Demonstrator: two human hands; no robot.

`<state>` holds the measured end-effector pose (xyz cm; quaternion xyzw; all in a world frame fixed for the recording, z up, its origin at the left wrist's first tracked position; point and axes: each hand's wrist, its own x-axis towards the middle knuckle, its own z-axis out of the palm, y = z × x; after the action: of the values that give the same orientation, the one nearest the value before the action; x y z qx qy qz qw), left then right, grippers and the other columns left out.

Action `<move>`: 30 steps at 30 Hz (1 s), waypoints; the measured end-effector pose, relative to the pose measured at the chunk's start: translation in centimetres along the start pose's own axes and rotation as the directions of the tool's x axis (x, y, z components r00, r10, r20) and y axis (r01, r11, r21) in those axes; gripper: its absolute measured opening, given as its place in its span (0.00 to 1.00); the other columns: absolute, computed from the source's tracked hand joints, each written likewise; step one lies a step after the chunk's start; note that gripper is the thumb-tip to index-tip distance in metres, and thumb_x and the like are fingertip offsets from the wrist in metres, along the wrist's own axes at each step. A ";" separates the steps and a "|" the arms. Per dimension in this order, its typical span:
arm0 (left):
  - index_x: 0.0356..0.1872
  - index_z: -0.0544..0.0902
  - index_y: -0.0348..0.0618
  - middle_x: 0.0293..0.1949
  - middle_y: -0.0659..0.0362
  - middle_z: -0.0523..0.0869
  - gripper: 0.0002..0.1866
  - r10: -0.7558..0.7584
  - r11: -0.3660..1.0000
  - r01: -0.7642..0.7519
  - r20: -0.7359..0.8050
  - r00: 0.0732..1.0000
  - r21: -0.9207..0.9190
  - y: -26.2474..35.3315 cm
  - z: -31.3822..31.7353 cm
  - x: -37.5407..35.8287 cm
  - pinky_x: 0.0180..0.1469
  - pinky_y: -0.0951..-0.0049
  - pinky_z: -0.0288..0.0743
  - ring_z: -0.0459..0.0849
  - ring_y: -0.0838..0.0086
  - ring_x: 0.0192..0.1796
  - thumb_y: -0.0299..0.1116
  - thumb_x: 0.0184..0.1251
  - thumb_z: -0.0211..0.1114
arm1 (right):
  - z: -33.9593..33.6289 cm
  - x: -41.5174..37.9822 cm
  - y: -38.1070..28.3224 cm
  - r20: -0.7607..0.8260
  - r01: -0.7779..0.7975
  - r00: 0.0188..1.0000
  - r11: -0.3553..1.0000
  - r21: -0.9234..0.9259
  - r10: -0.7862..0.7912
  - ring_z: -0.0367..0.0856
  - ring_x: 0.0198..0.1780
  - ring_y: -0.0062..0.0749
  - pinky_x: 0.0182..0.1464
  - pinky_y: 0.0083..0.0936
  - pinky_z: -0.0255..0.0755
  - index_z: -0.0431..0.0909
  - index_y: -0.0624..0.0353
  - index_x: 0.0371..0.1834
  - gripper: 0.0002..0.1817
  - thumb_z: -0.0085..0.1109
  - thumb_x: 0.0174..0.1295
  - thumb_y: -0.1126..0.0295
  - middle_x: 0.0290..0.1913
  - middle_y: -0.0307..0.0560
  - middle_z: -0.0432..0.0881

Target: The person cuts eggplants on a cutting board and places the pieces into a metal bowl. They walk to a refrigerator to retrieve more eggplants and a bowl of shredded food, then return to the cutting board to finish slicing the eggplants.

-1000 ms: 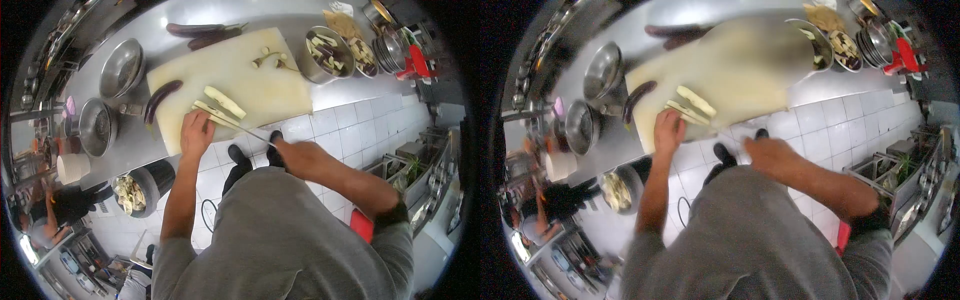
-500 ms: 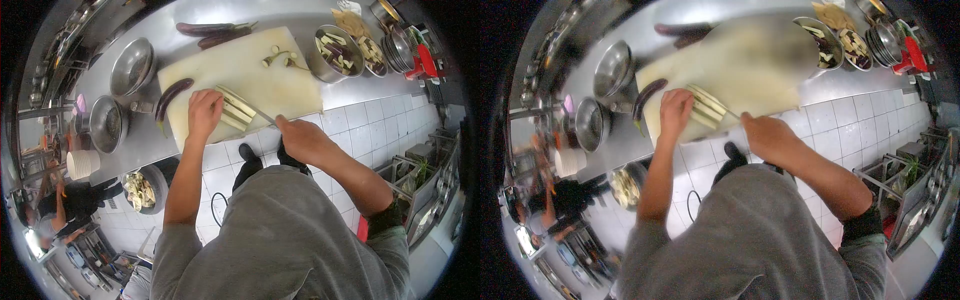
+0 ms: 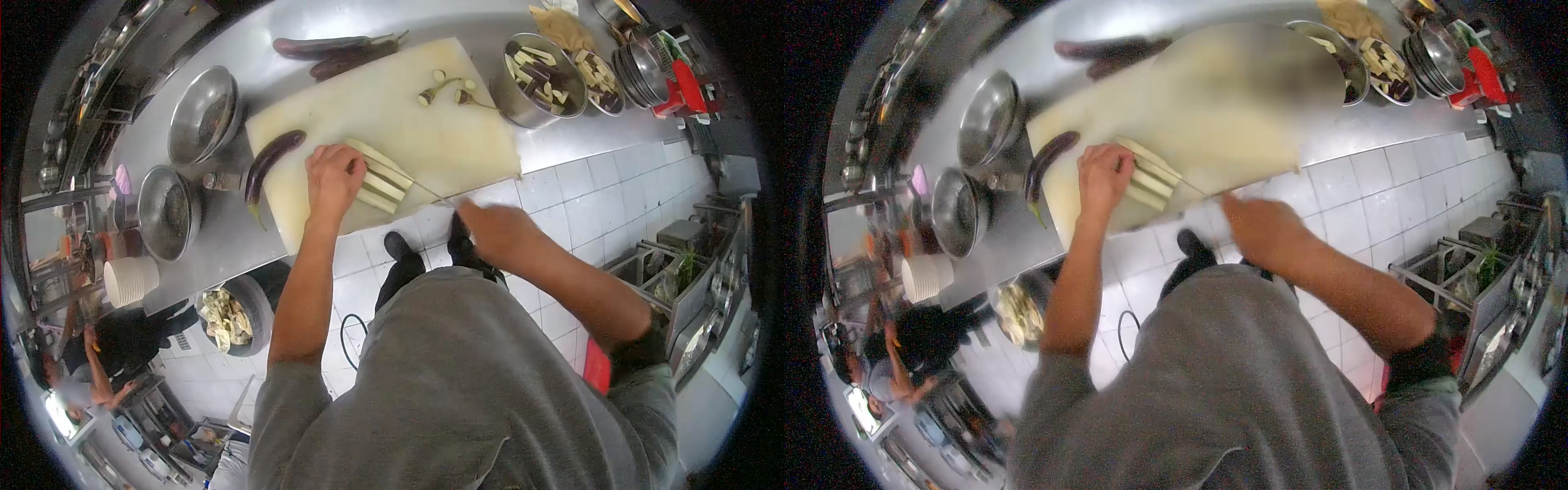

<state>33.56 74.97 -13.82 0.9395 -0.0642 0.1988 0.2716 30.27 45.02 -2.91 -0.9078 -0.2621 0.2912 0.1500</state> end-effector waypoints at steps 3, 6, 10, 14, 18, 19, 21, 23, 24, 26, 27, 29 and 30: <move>0.35 0.88 0.46 0.39 0.61 0.90 0.05 -0.010 1.000 0.008 0.108 0.994 0.019 -0.1 -0.8 0.6 0.56 0.59 0.71 0.83 0.62 0.48 0.27 0.57 0.71 | -2.4 -8.3 4.7 0.228 -0.091 0.966 0.984 -0.154 0.125 0.87 0.38 0.60 0.43 0.53 0.80 0.69 0.67 0.55 0.15 0.50 0.66 0.77 0.32 0.63 0.85; 0.44 0.89 0.49 0.46 0.59 0.89 0.11 0.092 0.996 -0.085 0.325 0.941 -0.036 -0.8 -2.8 1.3 0.59 0.58 0.70 0.82 0.60 0.54 0.29 0.59 0.70 | -6.4 -11.7 5.8 0.363 -0.217 0.897 0.967 -0.133 0.251 0.86 0.35 0.57 0.40 0.52 0.77 0.70 0.61 0.51 0.10 0.52 0.71 0.71 0.31 0.57 0.85; 0.59 0.86 0.52 0.61 0.54 0.83 0.23 0.293 0.956 -0.232 0.515 0.806 -0.180 -0.9 -5.3 1.4 0.67 0.56 0.69 0.79 0.56 0.64 0.31 0.61 0.72 | -5.3 -11.6 5.7 0.324 -0.299 0.905 0.954 0.030 0.274 0.83 0.30 0.54 0.37 0.51 0.72 0.71 0.58 0.47 0.07 0.53 0.73 0.67 0.26 0.52 0.82; 0.64 0.84 0.51 0.67 0.51 0.79 0.28 0.258 0.966 -0.183 0.586 0.768 -0.186 -0.5 -6.6 0.7 0.73 0.56 0.67 0.77 0.52 0.68 0.33 0.59 0.76 | -2.7 -10.0 5.0 0.297 -0.295 0.924 0.942 0.160 0.239 0.80 0.29 0.56 0.36 0.49 0.71 0.71 0.58 0.46 0.08 0.53 0.73 0.66 0.24 0.54 0.80; 0.63 0.85 0.50 0.62 0.50 0.81 0.29 0.142 0.990 -0.111 0.497 0.856 -0.092 -0.8 -6.6 -1.6 0.67 0.57 0.72 0.79 0.52 0.63 0.35 0.57 0.79 | -0.9 -7.8 5.0 0.195 -0.222 0.963 0.958 0.181 0.187 0.80 0.30 0.60 0.36 0.51 0.71 0.70 0.59 0.45 0.08 0.53 0.74 0.66 0.25 0.58 0.80; 0.63 0.85 0.50 0.61 0.50 0.81 0.29 0.088 0.996 -0.070 0.462 0.883 -0.056 -1.0 -6.4 -2.5 0.66 0.57 0.73 0.79 0.52 0.61 0.35 0.57 0.79 | 0.1 -6.9 5.9 0.163 -0.219 0.969 0.955 0.200 0.188 0.80 0.31 0.60 0.36 0.51 0.71 0.70 0.59 0.46 0.08 0.52 0.75 0.66 0.25 0.58 0.80; 0.62 0.85 0.47 0.59 0.49 0.81 0.28 -0.064 0.998 0.052 0.363 0.930 0.042 -0.8 -6.4 -4.3 0.64 0.57 0.74 0.79 0.52 0.58 0.36 0.57 0.79 | 0.4 -6.2 5.5 0.081 -0.219 0.975 0.953 0.210 0.206 0.81 0.32 0.62 0.36 0.53 0.71 0.70 0.60 0.47 0.09 0.51 0.76 0.66 0.27 0.61 0.80; 0.62 0.85 0.44 0.57 0.49 0.82 0.29 -0.248 0.964 0.218 0.223 0.943 0.150 0.7 -6.1 -6.3 0.63 0.56 0.75 0.79 0.51 0.56 0.36 0.58 0.79 | -0.5 -6.3 3.1 0.126 -0.268 0.962 0.922 0.280 0.241 0.82 0.33 0.63 0.37 0.53 0.72 0.69 0.60 0.48 0.09 0.51 0.77 0.66 0.28 0.63 0.81; 0.61 0.84 0.42 0.56 0.48 0.82 0.28 -0.268 0.957 0.243 0.165 0.949 0.161 1.4 -6.0 -6.8 0.63 0.56 0.75 0.79 0.51 0.56 0.36 0.58 0.79 | -0.5 -6.5 2.0 0.152 -0.296 0.954 0.903 0.312 0.260 0.82 0.33 0.63 0.37 0.54 0.72 0.69 0.60 0.49 0.09 0.50 0.77 0.65 0.28 0.63 0.81; 0.61 0.84 0.38 0.55 0.48 0.82 0.28 -0.303 0.942 0.291 0.052 0.951 0.168 2.6 -5.9 -7.7 0.63 0.56 0.75 0.80 0.50 0.57 0.35 0.58 0.78 | 1.6 -6.6 0.0 0.146 -0.157 0.981 0.967 0.200 0.129 0.85 0.37 0.67 0.42 0.58 0.77 0.65 0.59 0.52 0.09 0.47 0.77 0.67 0.33 0.66 0.84; 0.60 0.84 0.36 0.55 0.47 0.82 0.28 -0.293 0.945 0.283 0.040 0.955 0.164 2.5 -6.3 -8.0 0.63 0.56 0.75 0.80 0.50 0.57 0.34 0.59 0.78 | 1.7 -6.1 -1.8 0.185 -0.178 0.973 0.963 0.203 0.141 0.85 0.39 0.67 0.43 0.59 0.77 0.66 0.61 0.52 0.09 0.47 0.76 0.69 0.34 0.68 0.84; 0.60 0.83 0.34 0.55 0.47 0.82 0.27 -0.272 0.951 0.266 0.016 0.962 0.156 1.9 -7.2 -8.6 0.63 0.56 0.75 0.80 0.49 0.58 0.32 0.59 0.77 | 2.2 -4.9 -4.1 0.198 -0.191 0.969 0.956 0.222 0.148 0.85 0.40 0.69 0.44 0.60 0.76 0.66 0.63 0.51 0.09 0.47 0.75 0.70 0.34 0.70 0.84; 0.59 0.84 0.34 0.54 0.46 0.83 0.26 -0.292 0.948 0.278 0.075 0.954 0.153 1.7 -7.7 -8.6 0.63 0.56 0.75 0.80 0.48 0.58 0.31 0.59 0.76 | 3.1 -4.2 -4.4 0.176 -0.182 0.974 0.953 0.241 0.142 0.83 0.39 0.70 0.44 0.61 0.74 0.66 0.63 0.50 0.09 0.48 0.75 0.69 0.33 0.70 0.83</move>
<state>22.69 77.77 -10.53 0.9641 0.0733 0.1158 0.2273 23.74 46.60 -1.58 -0.8735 -0.1578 0.4045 0.2203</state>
